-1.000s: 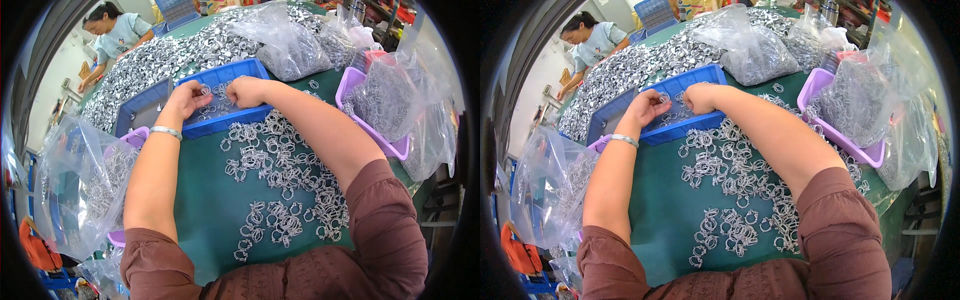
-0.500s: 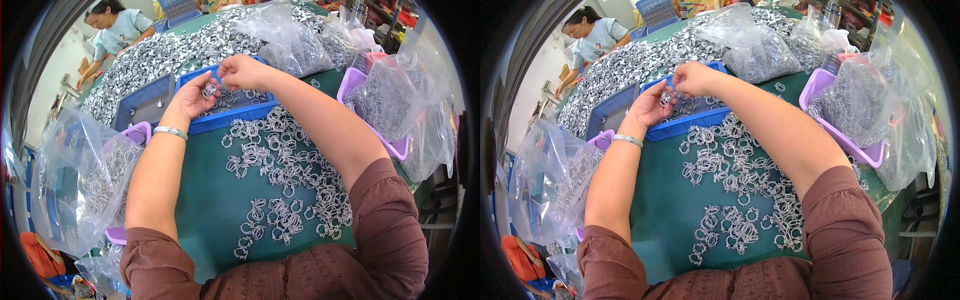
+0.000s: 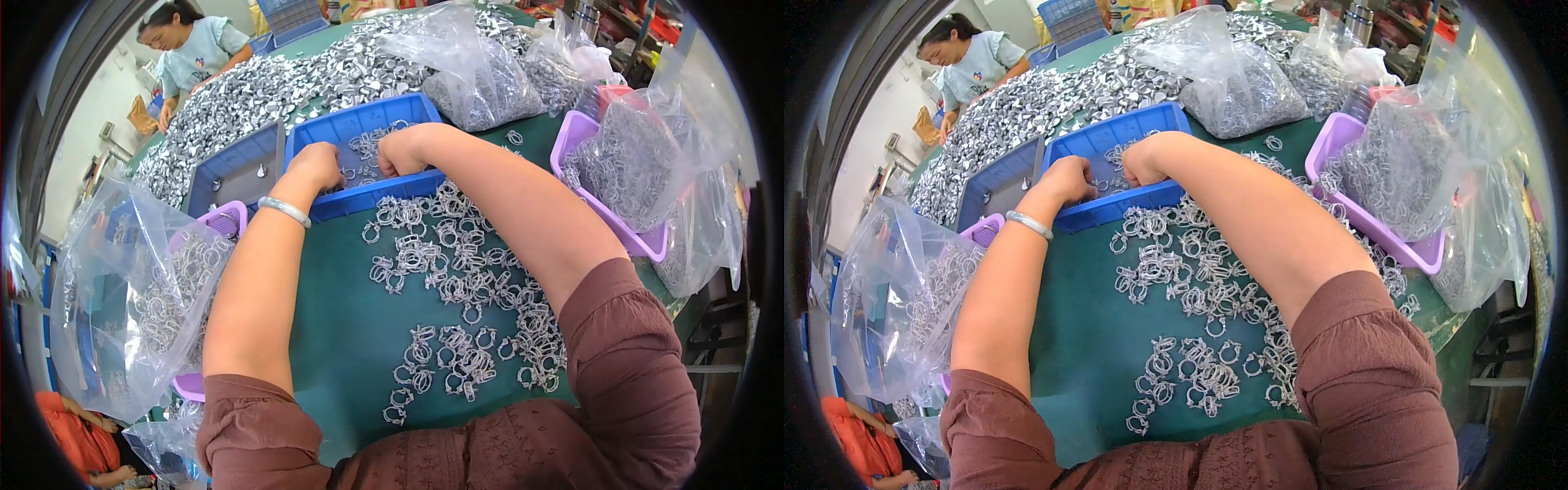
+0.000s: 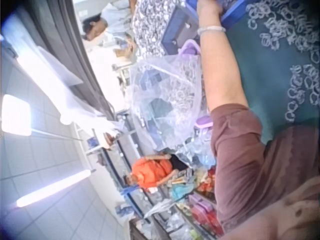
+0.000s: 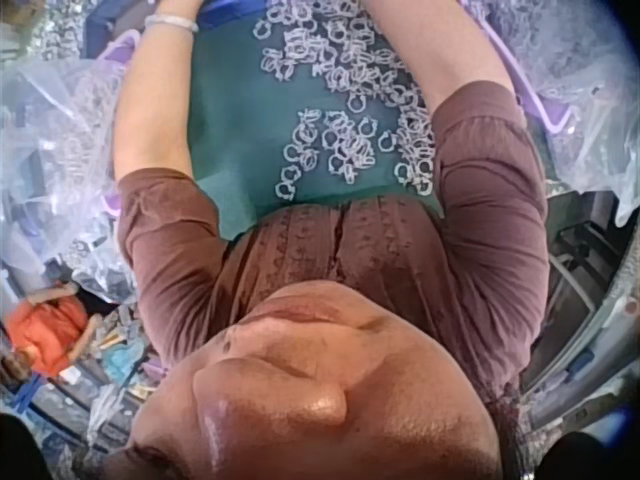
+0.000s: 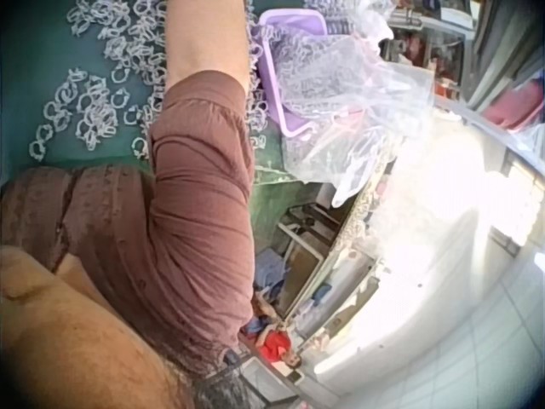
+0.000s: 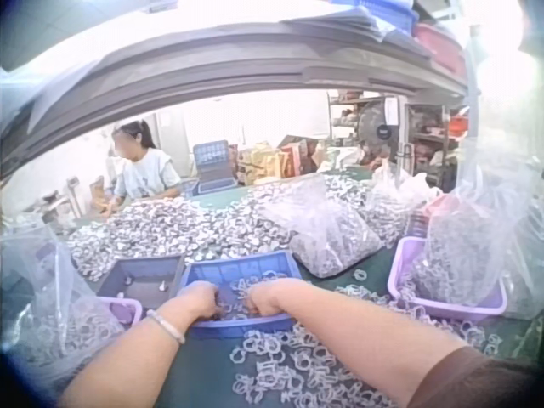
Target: The person assembles metal clamps by hand, picking components from the table, fitting the pieces together, and placing the assembled clamps on the work surface.
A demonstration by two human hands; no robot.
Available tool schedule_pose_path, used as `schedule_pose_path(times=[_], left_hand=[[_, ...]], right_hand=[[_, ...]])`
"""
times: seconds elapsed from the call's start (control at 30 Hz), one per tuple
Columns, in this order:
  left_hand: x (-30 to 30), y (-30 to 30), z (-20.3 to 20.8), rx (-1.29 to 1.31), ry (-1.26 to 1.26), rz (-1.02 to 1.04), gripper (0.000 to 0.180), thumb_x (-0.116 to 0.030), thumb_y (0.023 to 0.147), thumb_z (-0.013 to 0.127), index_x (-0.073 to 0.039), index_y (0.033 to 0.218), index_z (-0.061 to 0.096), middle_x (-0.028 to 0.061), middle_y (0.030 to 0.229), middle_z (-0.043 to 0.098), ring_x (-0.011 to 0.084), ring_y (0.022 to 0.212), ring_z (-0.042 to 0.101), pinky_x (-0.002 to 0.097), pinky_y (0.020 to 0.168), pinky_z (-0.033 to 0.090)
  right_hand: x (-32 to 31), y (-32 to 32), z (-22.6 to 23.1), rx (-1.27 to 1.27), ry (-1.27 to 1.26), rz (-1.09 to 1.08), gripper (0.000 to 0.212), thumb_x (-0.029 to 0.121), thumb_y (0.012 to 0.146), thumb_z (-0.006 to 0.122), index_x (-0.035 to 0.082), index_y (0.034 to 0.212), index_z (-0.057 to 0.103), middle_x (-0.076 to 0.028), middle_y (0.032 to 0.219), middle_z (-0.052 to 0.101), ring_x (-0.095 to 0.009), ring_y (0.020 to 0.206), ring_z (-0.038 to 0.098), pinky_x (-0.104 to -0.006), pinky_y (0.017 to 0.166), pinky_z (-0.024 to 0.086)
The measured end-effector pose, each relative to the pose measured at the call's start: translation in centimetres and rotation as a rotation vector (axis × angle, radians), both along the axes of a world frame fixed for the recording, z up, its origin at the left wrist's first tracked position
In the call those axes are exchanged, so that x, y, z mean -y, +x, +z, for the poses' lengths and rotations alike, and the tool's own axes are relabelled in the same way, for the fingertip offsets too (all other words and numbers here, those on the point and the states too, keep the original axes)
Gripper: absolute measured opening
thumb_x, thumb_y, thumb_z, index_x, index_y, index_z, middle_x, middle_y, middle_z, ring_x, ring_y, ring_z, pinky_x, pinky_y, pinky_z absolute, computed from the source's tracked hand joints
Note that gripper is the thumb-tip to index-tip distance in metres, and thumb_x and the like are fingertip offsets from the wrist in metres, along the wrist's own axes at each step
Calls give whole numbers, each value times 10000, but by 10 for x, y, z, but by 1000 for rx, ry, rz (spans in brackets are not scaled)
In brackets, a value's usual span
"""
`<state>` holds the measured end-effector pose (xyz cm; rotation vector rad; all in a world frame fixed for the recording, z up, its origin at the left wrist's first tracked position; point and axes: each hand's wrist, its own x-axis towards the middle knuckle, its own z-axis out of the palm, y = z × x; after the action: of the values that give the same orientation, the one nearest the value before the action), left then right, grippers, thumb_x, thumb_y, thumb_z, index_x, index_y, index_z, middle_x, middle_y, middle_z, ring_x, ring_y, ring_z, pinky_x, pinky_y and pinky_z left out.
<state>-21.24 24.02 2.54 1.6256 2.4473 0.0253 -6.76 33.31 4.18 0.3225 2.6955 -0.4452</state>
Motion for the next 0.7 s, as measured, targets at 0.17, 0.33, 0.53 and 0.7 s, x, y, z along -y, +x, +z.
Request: schedule_pose_path(times=[0.17, 0.33, 0.53, 0.7], left_hand=[[2, -8, -6, -66, -100, 31, 241, -173, 666, 670, -75, 881, 624, 127, 928, 613, 279, 912, 574, 347, 761, 468], [7, -11, -3, 93, 70, 69, 143, -153, 684, 637, -42, 770, 606, 133, 836, 619, 266, 765, 598, 358, 674, 472], [11, -7, 5, 919, 388, 283, 95, -122, 741, 568, -36, 775, 547, 39, 699, 571, 106, 498, 436, 234, 436, 352], [21, -8, 8, 595, 254, 22, 295, -103, 725, 528, -86, 1014, 587, 52, 744, 581, 112, 562, 484, 235, 497, 382]], right_hand=[[-1, -5, 0, 34, 61, 20, 156, 40, 610, 607, 54, 765, 625, -84, 705, 605, -217, 666, 571, -339, 593, 445], [-6, -4, 1, -172, -61, -128, 244, -29, 610, 570, 41, 839, 616, -81, 766, 605, -195, 693, 565, -311, 609, 455], [-10, 9, 8, -458, -556, -271, 226, -67, 672, 522, -8, 874, 606, -62, 791, 609, -116, 730, 564, -250, 674, 452], [-3, 0, 7, -338, -367, -172, 178, 14, 683, 596, 32, 857, 633, -49, 776, 627, -123, 727, 572, -256, 667, 452]])
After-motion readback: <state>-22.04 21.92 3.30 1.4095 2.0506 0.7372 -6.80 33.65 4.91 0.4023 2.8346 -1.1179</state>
